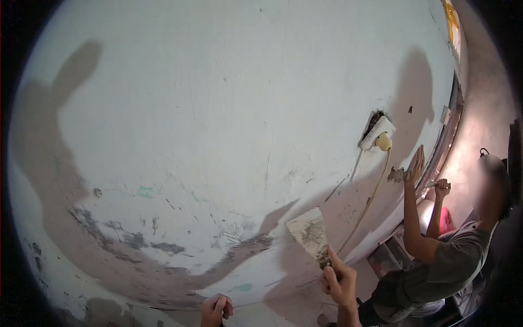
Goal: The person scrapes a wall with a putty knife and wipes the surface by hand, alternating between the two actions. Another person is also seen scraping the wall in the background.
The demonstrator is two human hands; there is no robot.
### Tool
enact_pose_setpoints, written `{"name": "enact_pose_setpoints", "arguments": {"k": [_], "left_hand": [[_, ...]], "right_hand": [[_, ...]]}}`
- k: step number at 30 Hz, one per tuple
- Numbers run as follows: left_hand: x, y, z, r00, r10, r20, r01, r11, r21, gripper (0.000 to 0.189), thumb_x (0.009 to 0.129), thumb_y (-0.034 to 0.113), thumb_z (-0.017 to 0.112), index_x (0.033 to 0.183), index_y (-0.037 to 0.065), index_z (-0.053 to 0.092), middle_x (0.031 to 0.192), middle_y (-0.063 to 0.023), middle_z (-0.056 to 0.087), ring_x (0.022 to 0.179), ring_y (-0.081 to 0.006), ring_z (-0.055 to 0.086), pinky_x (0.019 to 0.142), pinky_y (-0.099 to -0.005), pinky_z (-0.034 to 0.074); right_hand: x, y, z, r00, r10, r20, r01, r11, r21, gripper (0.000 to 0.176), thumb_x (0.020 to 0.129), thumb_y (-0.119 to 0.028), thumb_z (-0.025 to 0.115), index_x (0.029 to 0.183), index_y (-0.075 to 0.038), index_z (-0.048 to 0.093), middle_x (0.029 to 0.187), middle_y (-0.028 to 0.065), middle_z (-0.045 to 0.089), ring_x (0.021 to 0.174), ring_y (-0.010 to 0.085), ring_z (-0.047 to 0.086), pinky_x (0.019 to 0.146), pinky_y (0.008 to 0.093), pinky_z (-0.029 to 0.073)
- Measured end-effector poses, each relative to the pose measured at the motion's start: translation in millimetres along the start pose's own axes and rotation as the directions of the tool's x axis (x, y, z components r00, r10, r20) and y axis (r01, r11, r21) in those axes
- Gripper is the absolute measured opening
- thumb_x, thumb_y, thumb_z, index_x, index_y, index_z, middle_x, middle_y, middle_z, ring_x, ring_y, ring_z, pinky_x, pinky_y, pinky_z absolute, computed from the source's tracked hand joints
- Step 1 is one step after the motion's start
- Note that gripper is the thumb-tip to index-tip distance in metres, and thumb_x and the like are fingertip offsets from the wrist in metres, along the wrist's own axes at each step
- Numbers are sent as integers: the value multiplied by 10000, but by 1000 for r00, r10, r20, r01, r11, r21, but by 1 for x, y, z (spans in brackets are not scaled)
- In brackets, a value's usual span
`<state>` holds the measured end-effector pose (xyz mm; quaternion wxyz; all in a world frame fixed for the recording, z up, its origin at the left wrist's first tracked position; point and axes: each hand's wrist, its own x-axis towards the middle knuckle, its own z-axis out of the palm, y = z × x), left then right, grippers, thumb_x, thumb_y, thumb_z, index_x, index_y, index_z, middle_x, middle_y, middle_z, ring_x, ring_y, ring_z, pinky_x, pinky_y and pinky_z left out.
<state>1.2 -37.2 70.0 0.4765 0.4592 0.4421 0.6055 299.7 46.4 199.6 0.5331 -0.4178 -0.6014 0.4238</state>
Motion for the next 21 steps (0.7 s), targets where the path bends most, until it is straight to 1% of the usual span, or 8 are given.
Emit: {"name": "enact_pose_setpoints", "arguments": {"k": [4,11,13,14,15,17,18,21], "left_hand": [[-11,-14,-1,996,-88,-32,87,996,-14,338,1037,298,430,882,32,571,600,-39,525,450,-84,442,415,-227,342],[-3,-11,18,996,-78,42,79,997,-20,358,1037,305,427,855,35,576,592,-24,525,457,-81,447,420,-232,348],[-4,-11,19,996,-55,72,52,998,31,374,1041,315,419,838,44,577,584,-17,519,461,-76,445,428,-236,355],[-4,-8,20,997,-73,40,72,997,15,323,1002,303,487,849,37,588,590,-51,551,434,-125,448,432,-285,383],[-1,-8,22,997,-72,27,72,997,2,323,1002,303,487,849,37,588,590,-51,551,434,-125,448,432,-285,383],[-4,-10,22,970,-239,-52,238,971,-20,384,1019,310,453,837,3,592,620,-60,555,511,-115,514,447,-250,379],[-2,-8,22,965,-261,-11,261,965,5,379,1024,304,443,851,3,595,627,-59,561,527,-109,514,448,-255,382],[-6,-5,25,981,-194,24,195,979,-50,327,1029,235,435,891,-3,611,632,-46,574,504,-85,477,465,-232,367]], "right_hand": [[39,-26,19,1000,-4,25,4,1000,2,451,968,-87,538,1407,-15,465,667,-24,524,535,45,445,482,215,368],[9,-10,6,991,-62,116,72,994,-79,450,983,-107,529,1420,-30,452,679,-22,521,539,38,438,492,209,381],[12,-9,10,995,-33,99,31,999,16,454,983,-106,527,1423,-27,445,678,-23,519,540,37,439,493,210,383],[14,-10,9,996,4,85,-12,996,91,458,984,-105,525,1426,-23,439,677,-24,517,541,36,441,494,211,386],[22,-12,11,995,5,100,-14,997,82,458,984,-105,525,1426,-23,439,677,-24,517,541,36,441,494,211,386],[34,-14,25,995,-38,90,35,999,34,469,983,-90,518,1436,-17,420,675,-24,520,542,36,442,494,215,388],[33,-13,27,993,-87,85,96,988,-121,471,978,-71,510,1436,-14,417,656,-20,521,532,38,441,492,217,388],[17,-6,28,972,-105,211,119,991,-57,481,966,-66,521,1433,-16,422,636,-17,518,515,41,440,493,214,387]]}}
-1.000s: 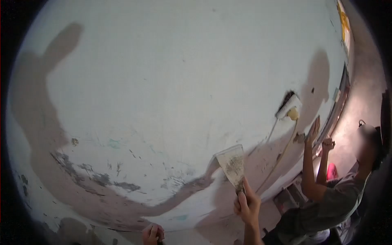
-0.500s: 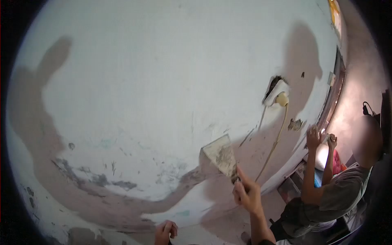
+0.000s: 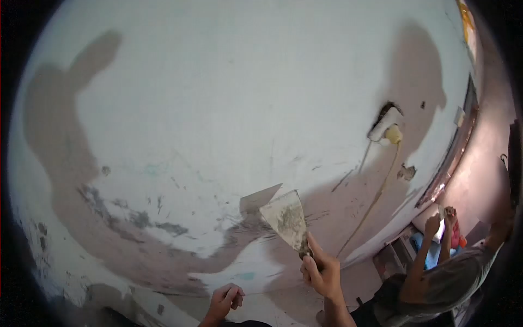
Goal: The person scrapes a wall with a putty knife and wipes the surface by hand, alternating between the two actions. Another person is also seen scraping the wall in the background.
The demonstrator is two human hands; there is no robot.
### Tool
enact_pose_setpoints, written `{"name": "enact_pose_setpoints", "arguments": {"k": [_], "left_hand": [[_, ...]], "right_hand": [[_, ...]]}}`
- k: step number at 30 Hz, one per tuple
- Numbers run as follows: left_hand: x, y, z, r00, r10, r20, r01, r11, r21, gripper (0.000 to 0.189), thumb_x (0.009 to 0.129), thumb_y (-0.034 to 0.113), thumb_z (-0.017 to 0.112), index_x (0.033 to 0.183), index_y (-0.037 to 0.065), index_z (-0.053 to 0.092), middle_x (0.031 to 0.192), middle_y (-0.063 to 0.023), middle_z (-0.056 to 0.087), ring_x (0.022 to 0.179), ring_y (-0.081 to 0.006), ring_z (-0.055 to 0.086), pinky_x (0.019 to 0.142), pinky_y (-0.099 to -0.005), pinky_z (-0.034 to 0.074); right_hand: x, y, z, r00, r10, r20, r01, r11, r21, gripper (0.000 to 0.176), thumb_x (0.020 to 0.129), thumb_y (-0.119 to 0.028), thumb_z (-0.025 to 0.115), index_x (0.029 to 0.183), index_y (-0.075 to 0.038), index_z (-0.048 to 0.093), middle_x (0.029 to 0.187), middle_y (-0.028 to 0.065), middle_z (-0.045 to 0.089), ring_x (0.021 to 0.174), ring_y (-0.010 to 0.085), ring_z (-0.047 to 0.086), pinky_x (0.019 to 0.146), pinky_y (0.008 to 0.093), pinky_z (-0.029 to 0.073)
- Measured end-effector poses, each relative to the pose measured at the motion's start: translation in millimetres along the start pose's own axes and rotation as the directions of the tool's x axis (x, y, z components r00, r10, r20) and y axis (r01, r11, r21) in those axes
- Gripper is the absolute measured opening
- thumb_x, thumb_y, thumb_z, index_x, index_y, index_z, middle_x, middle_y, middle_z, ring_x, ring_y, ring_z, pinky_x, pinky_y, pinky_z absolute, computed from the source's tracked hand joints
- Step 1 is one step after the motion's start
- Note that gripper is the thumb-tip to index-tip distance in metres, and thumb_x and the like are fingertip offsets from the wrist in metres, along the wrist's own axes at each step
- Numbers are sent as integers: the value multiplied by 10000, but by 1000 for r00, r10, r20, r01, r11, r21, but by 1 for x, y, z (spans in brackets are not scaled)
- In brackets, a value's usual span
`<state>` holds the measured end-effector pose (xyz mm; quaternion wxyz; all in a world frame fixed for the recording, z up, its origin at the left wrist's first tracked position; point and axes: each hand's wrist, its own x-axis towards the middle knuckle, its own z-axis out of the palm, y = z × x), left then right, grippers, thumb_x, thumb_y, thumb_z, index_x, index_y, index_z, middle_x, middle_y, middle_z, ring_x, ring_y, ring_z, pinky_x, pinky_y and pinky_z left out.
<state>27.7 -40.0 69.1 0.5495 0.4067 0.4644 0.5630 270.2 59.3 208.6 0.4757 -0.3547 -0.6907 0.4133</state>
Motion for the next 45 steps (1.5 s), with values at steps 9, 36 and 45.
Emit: {"name": "enact_pose_setpoints", "arguments": {"k": [9,36,45], "left_hand": [[-8,-13,-11,997,-11,-71,8,999,-48,342,1036,265,441,893,10,619,636,-26,579,498,-64,461,458,-228,371],[104,113,60,935,348,66,-288,854,-433,340,1030,247,457,1177,-41,565,1027,-119,676,935,-177,664,735,-305,563],[121,117,68,919,363,-154,-394,858,-329,320,1004,218,506,977,-84,609,795,-162,684,688,-211,692,555,-315,579]], "right_hand": [[29,1,22,999,39,-34,-37,998,58,440,963,-65,529,1391,16,471,633,-8,541,541,34,457,466,211,390],[-26,34,80,982,-189,-29,164,912,-375,567,879,-81,592,1406,46,425,711,68,637,556,96,562,542,257,453],[-15,36,81,978,105,182,-181,857,482,631,992,-227,505,1492,41,230,625,55,501,449,87,412,420,233,299]]}}
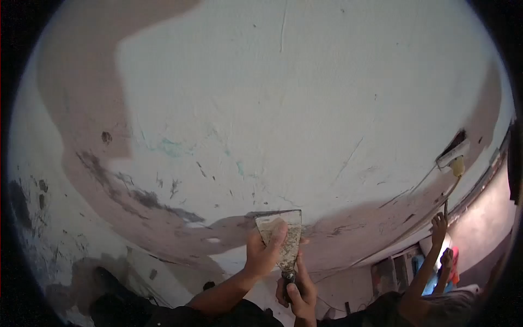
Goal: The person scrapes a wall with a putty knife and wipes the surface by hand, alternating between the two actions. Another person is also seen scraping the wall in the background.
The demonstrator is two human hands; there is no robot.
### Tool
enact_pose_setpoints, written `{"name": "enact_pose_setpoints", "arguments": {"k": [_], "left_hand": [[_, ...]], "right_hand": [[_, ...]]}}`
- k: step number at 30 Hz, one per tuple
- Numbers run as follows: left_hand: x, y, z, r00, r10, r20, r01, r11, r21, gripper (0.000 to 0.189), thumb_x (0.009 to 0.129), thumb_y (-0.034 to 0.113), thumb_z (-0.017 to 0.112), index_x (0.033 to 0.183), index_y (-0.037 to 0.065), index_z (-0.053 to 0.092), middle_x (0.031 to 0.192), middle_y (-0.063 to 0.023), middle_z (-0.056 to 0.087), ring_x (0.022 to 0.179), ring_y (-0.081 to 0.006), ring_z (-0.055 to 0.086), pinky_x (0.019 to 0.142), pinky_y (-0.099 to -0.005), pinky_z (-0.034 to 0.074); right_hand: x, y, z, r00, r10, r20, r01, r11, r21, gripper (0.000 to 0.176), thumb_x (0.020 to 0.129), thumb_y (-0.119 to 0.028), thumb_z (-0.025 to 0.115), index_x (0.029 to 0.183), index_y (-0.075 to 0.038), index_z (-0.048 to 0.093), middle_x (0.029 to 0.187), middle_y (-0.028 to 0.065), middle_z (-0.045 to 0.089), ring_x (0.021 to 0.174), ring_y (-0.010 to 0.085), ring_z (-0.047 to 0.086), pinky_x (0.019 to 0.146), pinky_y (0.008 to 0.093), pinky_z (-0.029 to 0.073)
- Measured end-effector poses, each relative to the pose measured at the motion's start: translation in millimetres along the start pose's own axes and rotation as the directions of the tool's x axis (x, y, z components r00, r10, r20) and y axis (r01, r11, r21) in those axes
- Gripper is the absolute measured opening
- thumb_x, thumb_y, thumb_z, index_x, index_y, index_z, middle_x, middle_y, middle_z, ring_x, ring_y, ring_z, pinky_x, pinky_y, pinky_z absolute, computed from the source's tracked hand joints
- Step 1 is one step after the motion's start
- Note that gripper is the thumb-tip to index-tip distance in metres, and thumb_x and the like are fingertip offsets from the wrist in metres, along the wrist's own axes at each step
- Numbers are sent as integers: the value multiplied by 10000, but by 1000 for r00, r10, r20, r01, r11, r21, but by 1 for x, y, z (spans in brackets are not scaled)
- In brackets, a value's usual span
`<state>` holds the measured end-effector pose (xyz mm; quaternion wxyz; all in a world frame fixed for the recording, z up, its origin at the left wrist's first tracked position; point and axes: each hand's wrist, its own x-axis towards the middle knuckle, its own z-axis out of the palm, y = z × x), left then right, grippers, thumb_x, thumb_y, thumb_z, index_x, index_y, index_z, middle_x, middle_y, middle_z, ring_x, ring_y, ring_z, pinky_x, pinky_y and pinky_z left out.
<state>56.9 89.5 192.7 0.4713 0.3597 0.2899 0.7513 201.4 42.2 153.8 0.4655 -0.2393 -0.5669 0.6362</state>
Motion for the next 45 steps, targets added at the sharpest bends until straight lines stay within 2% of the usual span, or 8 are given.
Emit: {"name": "enact_pose_setpoints", "arguments": {"k": [10,13,25,26,31,33,34,45], "left_hand": [[-4,-13,14,984,140,-111,-153,980,-124,290,1001,176,506,984,-103,582,863,-186,680,777,-269,713,597,-368,628],[-8,-16,16,974,154,-166,-163,986,-44,295,998,180,512,970,-106,582,852,-184,679,763,-274,713,595,-374,629],[0,2,16,972,121,-200,-147,982,-119,286,979,210,568,962,-73,596,831,-142,668,686,-244,698,550,-362,596],[-1,-6,14,939,112,-326,-148,985,-86,249,959,202,572,955,-48,566,793,-139,650,612,-262,687,491,-383,580],[-3,-19,-5,926,290,-241,-233,942,240,217,959,165,557,953,-53,569,802,-138,652,600,-255,681,495,-376,579],[-4,6,14,965,68,-255,-89,993,-72,268,971,204,585,857,-35,626,762,-16,637,675,-69,554,608,-249,462],[-2,-5,4,952,105,-288,-89,994,68,272,972,207,584,818,-16,608,708,26,589,622,-50,499,557,-241,416],[0,-16,-7,961,101,-257,-55,983,177,296,957,241,619,773,10,621,711,46,583,647,-37,494,560,-239,409]], "right_hand": [[12,-23,-24,995,-95,8,84,835,-544,459,982,-105,465,1422,15,422,662,39,595,518,57,494,478,228,408],[7,-34,-28,998,56,-13,-55,865,-498,449,963,-71,473,1404,14,453,658,32,607,509,58,509,486,234,426],[20,-26,-22,995,-79,52,95,845,-527,477,944,-72,490,1411,18,442,634,29,606,508,63,530,500,241,443],[15,-28,-21,996,-75,55,93,844,-528,477,944,-72,490,1411,18,442,634,29,606,508,63,530,500,241,443],[17,-33,-15,999,-10,51,38,799,-601,511,960,-116,468,1448,8,385,632,12,582,503,52,503,507,235,451],[14,-31,-8,1000,0,20,11,833,-553,508,961,-105,460,1450,9,380,634,13,574,497,54,494,500,236,448],[14,-30,-3,1000,-7,-1,6,867,-499,506,963,-93,452,1452,9,376,636,14,565,491,56,484,492,237,445],[5,3,-4,988,-152,38,154,888,-434,510,980,-61,432,1467,36,316,600,9,532,479,53,471,453,226,402]]}}
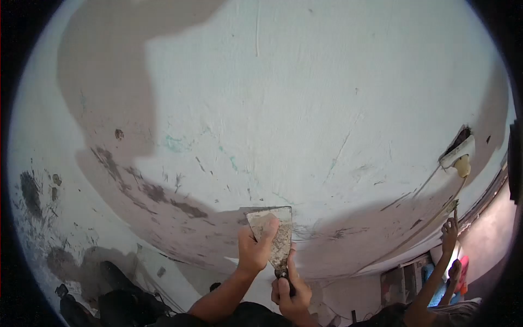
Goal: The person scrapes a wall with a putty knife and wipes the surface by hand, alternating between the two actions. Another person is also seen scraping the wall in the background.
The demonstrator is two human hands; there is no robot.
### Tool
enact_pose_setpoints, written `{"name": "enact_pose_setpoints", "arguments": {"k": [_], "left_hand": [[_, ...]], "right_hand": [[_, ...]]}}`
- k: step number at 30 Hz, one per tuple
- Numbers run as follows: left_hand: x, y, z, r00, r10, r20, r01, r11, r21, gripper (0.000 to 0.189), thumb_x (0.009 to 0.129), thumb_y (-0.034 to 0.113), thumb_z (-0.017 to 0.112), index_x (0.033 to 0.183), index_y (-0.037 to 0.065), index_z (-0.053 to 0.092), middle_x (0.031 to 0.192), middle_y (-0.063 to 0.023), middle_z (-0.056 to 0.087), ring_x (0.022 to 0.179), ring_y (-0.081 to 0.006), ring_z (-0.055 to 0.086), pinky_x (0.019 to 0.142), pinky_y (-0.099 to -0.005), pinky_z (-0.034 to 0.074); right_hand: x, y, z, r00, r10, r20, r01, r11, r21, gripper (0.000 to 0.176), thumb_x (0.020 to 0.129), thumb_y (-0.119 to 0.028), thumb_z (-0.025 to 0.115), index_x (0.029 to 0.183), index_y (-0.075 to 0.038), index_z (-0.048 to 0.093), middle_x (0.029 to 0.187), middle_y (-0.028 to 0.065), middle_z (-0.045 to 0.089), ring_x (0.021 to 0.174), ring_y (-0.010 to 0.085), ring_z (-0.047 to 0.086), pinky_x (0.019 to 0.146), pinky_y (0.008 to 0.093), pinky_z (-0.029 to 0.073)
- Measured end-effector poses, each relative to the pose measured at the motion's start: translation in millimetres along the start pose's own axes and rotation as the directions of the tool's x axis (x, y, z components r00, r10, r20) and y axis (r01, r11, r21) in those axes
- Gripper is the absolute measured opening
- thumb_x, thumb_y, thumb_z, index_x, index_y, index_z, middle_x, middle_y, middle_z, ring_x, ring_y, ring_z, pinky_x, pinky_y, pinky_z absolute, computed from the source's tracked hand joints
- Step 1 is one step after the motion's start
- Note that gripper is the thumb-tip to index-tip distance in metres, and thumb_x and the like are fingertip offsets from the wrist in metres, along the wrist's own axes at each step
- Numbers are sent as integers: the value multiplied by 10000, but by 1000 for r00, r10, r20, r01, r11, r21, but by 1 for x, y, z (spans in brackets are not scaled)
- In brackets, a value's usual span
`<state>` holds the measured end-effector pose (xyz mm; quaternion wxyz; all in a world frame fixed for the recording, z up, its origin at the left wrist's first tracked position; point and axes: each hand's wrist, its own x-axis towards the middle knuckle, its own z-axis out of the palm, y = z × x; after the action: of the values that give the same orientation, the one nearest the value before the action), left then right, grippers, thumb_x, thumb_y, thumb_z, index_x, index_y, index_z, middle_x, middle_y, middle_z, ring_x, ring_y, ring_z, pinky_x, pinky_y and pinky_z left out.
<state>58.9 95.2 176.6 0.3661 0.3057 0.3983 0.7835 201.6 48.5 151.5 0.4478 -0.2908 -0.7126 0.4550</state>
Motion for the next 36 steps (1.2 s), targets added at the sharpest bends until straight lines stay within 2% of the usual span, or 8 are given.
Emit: {"name": "enact_pose_setpoints", "arguments": {"k": [10,12,18,20,26,31,34,36], "left_hand": [[-1,19,7,997,35,-65,-27,993,119,273,934,238,655,815,-8,638,750,14,616,640,-54,524,559,-250,442],[-3,26,10,993,-105,-51,104,995,-9,274,937,235,652,815,-9,638,745,13,616,631,-56,539,557,-246,450],[-1,16,6,1000,-20,-24,19,1000,-18,271,952,215,627,808,-14,631,755,14,620,634,-54,557,548,-243,457],[0,14,4,1000,-2,1,2,1000,31,270,951,217,628,810,-14,630,762,15,618,635,-53,553,550,-243,456],[0,26,10,997,-77,11,77,993,-85,257,939,199,641,787,-8,632,740,32,606,664,-39,521,574,-238,441],[2,5,2,999,30,-31,-26,993,116,272,947,217,632,788,-3,648,715,29,615,656,-39,542,570,-235,447],[-3,11,3,992,-130,-4,130,992,-6,279,954,219,622,796,-9,650,718,11,627,632,-53,565,552,-241,466],[8,17,15,999,-34,-5,34,998,44,292,961,222,610,805,-22,649,715,-11,641,601,-72,586,527,-252,482]], "right_hand": [[11,-6,3,1000,22,14,-22,1000,-5,510,992,-74,437,1475,26,308,627,21,565,500,56,481,477,231,418],[7,-7,2,997,80,11,-80,996,48,511,989,-72,440,1469,43,306,642,30,573,502,60,484,478,234,420],[6,-12,0,996,86,29,-87,996,30,525,983,-76,434,1477,35,294,657,22,573,517,57,496,492,228,423],[0,-8,0,976,205,75,-210,976,63,556,982,-46,463,1508,-57,284,742,27,610,606,54,524,557,235,457],[7,-13,0,984,170,49,-174,980,100,564,980,-58,472,1511,-63,282,727,27,608,592,57,517,565,234,462],[1,9,10,998,65,14,-66,979,191,549,1007,-65,385,1515,4,189,612,5,471,479,62,399,459,229,366],[-4,-4,5,989,145,30,-148,973,176,526,990,-62,437,1492,-7,294,682,27,569,547,61,502,526,237,451],[14,-6,2,995,102,3,-101,978,182,528,990,-66,434,1493,-4,289,675,24,565,545,60,501,524,235,448]]}}
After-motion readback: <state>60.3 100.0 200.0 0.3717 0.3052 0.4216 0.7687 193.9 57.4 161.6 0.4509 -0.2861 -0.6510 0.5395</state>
